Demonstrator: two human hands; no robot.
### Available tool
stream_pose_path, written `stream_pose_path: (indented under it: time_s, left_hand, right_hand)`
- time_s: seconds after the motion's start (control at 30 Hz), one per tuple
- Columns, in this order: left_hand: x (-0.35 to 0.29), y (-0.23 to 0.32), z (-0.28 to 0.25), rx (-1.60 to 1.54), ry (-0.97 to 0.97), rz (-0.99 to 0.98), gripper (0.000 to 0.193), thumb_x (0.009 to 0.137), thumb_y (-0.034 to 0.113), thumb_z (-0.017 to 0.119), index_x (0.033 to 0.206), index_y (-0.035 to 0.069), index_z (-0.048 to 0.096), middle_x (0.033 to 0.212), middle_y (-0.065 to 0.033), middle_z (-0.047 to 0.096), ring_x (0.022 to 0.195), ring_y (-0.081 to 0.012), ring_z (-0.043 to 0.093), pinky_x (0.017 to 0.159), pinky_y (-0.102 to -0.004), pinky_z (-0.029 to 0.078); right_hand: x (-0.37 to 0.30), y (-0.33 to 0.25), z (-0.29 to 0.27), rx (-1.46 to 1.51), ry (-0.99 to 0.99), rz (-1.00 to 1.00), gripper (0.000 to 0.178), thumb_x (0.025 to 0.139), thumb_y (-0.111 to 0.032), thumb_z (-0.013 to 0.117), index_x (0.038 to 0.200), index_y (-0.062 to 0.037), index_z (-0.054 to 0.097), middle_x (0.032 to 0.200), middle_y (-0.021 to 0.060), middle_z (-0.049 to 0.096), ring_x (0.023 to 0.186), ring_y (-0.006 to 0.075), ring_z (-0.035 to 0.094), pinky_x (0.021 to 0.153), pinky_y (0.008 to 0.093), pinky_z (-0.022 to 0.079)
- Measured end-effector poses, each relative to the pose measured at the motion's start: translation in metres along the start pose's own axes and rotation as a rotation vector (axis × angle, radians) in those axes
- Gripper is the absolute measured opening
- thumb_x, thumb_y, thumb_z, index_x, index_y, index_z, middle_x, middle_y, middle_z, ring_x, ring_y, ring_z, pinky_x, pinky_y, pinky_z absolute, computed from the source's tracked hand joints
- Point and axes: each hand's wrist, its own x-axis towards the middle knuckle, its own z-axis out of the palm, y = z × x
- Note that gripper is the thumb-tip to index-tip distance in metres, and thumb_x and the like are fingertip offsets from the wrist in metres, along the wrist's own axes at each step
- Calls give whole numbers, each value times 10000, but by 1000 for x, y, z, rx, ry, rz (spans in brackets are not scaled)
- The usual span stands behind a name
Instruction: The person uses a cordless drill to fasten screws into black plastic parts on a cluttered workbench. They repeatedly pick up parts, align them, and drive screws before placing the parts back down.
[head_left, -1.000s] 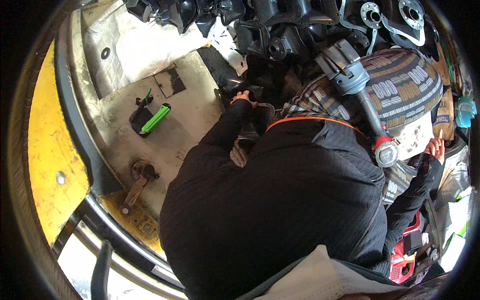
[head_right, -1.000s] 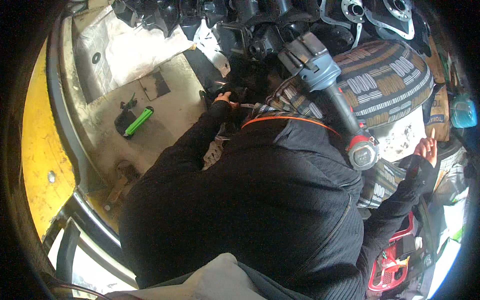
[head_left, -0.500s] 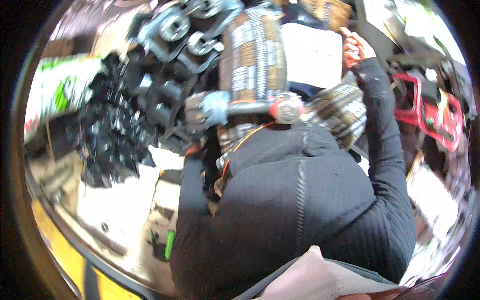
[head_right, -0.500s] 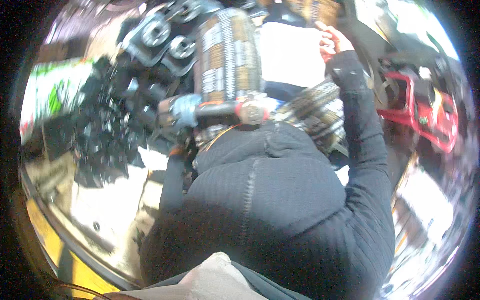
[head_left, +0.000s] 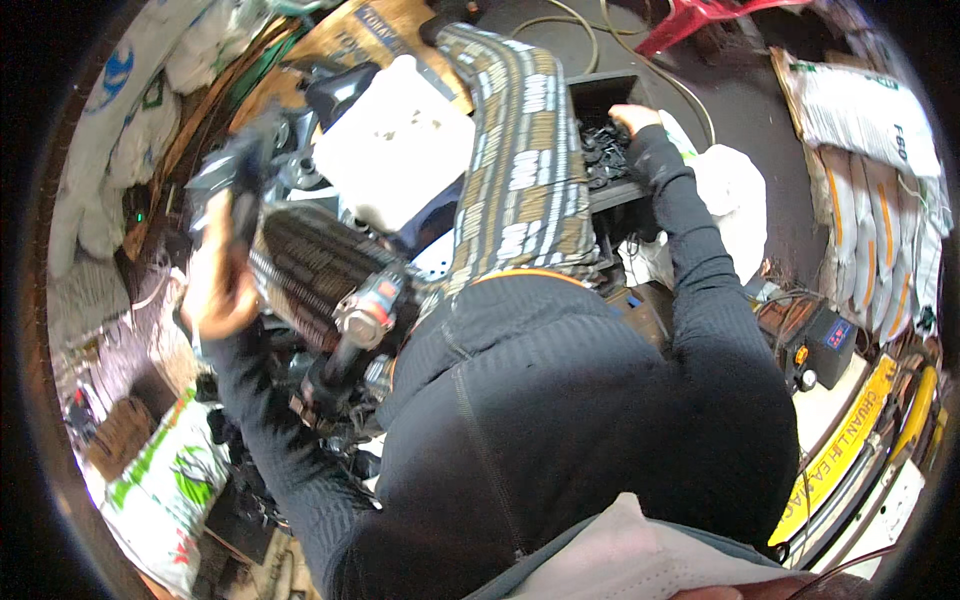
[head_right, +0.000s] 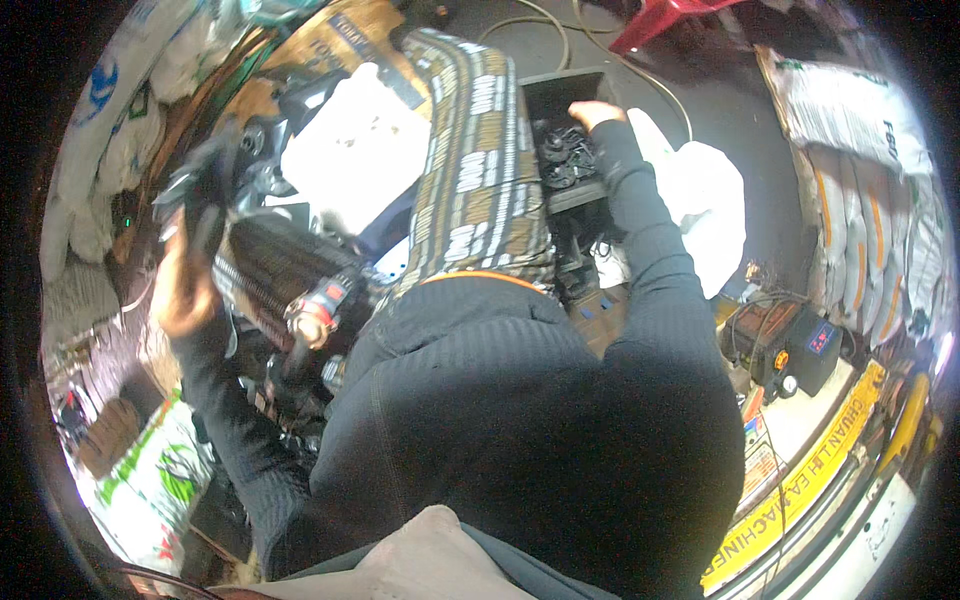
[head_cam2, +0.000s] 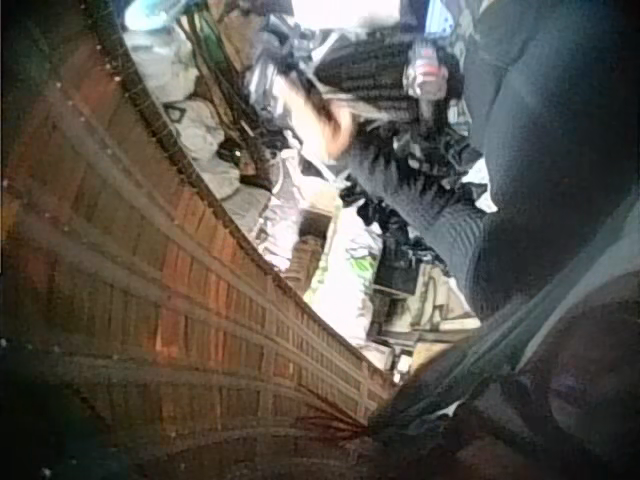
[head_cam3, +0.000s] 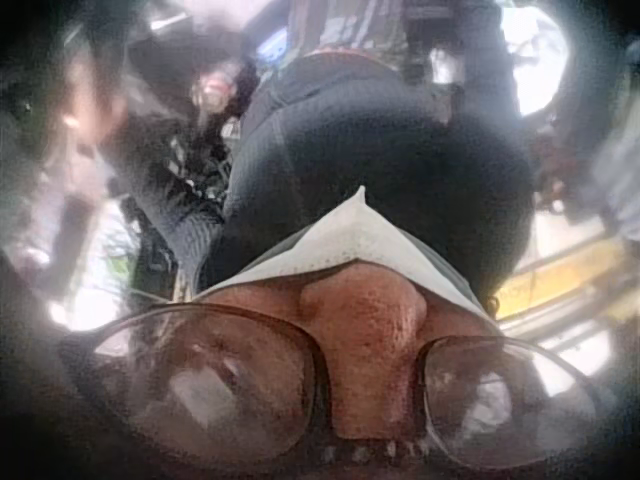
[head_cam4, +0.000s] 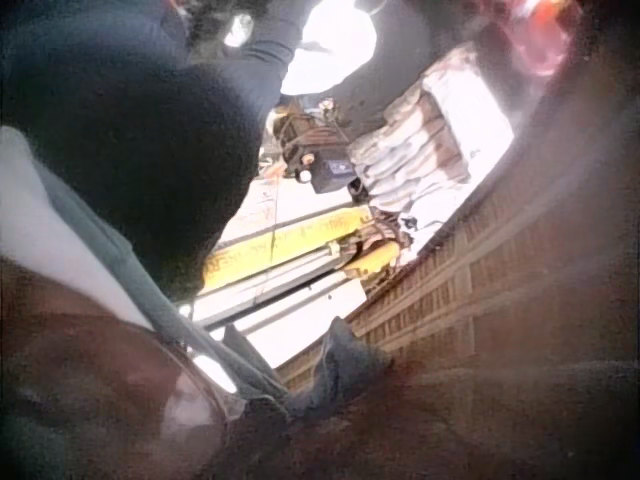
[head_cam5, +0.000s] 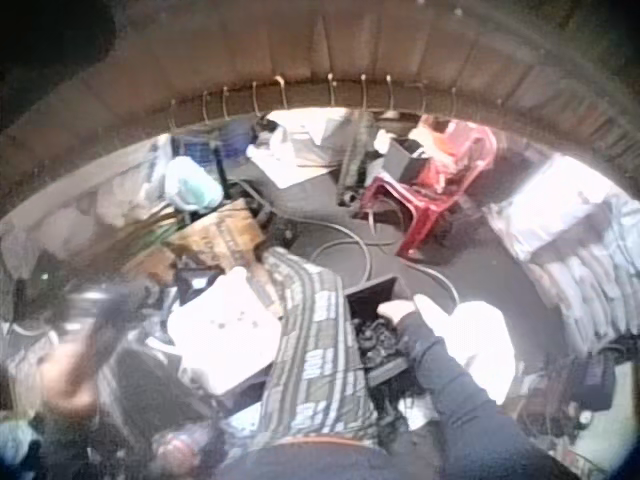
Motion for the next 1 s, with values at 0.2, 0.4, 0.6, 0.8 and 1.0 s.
stream_pose_path:
  time_s: [0.2, 0.4, 0.6, 0.8, 1.0]
  left_hand:
    - [36, 6, 163, 416, -428, 50, 747, 684, 146, 624, 1377, 243, 361, 698, -55, 548, 579, -221, 572, 534, -353, 423]
    - [4, 16, 209, 196, -962, -143, 837, 774, 248, 598, 1441, 244, 93, 848, -156, 620, 672, -335, 626, 587, -460, 497]
    - [9, 17, 185, -39, -614, -403, 625, 807, 196, 614, 1372, 257, 354, 635, -121, 590, 521, -273, 576, 514, -381, 454]
    - [-34, -6, 153, -321, -347, -625, 482, 863, 135, 588, 1325, 163, 451, 527, 21, 452, 432, -57, 413, 436, -229, 364]
    - [-42, 34, 125, -788, -225, -930, 438, 869, 42, 566, 1297, 66, 472, 641, 19, 493, 477, -32, 409, 437, -181, 353]
  right_hand:
    - [-48, -35, 84, 328, -65, 199, 363, 716, -393, 688, 1017, -189, 680, 1011, 37, 667, 960, 219, 624, 873, 325, 465]
    - [-26, -55, 95, 116, -272, 347, 364, 779, -372, 640, 1122, -250, 622, 1168, 32, 602, 1059, 239, 583, 921, 381, 443]
    - [-16, -34, 70, 92, -320, 266, 304, 814, -405, 580, 1073, -260, 647, 1161, 50, 601, 1065, 274, 574, 905, 414, 452]
    - [-1, 12, -22, 162, -99, -132, 435, 835, -503, 497, 948, -125, 682, 938, 110, 660, 903, 270, 618, 814, 356, 468]
    - [-72, -251, -125, 325, 407, -849, 214, 793, -340, 560, 828, -166, 680, 815, 27, 657, 817, 232, 619, 694, 343, 490]
